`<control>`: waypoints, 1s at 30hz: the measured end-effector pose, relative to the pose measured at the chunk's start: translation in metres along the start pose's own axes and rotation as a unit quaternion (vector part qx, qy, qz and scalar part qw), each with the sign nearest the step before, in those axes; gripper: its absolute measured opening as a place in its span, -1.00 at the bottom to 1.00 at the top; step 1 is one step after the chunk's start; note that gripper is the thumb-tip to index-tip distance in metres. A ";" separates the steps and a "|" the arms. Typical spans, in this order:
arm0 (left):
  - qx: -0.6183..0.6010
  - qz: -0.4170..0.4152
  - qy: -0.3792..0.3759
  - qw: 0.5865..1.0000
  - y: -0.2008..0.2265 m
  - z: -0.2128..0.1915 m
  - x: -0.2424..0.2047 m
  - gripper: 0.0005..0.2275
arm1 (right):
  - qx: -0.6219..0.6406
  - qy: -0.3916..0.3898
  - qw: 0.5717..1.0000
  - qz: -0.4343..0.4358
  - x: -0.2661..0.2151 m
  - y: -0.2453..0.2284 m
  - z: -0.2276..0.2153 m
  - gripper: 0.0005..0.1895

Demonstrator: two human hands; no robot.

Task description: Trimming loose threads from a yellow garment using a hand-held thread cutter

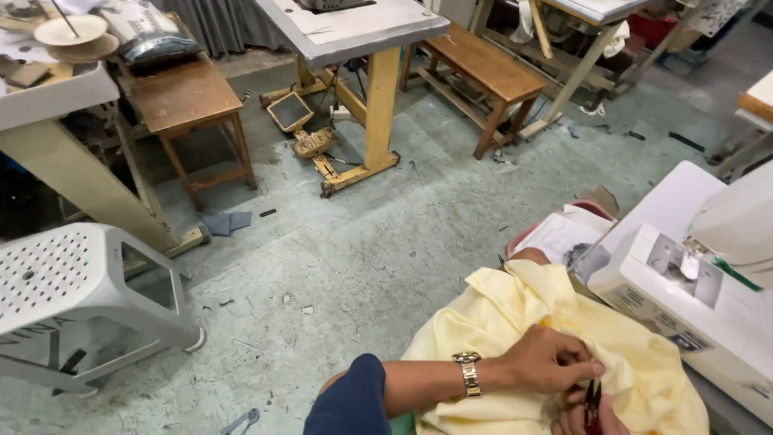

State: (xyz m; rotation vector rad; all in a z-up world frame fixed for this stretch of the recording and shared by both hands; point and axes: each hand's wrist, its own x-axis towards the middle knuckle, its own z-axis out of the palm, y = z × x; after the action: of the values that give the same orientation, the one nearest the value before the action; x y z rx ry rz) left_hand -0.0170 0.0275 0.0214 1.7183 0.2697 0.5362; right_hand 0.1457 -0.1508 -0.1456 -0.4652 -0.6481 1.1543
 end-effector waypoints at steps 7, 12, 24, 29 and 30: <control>0.066 0.194 -0.093 0.974 0.017 -0.021 -0.002 -0.75 | -0.011 0.045 0.998 -0.053 0.018 -0.006 0.127 -0.44; 0.064 0.223 -0.056 0.971 0.024 -0.016 -0.004 -0.86 | -0.087 0.216 0.969 -0.086 0.013 -0.005 0.155 -0.51; -0.086 0.132 -0.066 0.985 0.005 0.009 -0.006 -0.94 | -0.116 0.231 0.957 -0.127 0.000 -0.002 0.152 -0.47; -0.082 0.127 -0.061 0.987 -0.004 0.017 -0.013 -0.94 | -0.129 0.246 0.948 -0.154 -0.002 0.007 0.163 -0.45; -0.075 0.135 -0.055 0.986 -0.004 0.018 -0.013 -0.95 | -0.141 0.249 0.944 -0.162 -0.002 0.008 0.162 -0.44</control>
State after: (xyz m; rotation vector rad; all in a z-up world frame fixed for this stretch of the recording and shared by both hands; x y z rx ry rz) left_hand -0.0188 0.0069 0.0124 1.6402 -0.0831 0.6394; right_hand 0.0289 -0.1480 -0.0326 -0.8289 -0.4238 0.5937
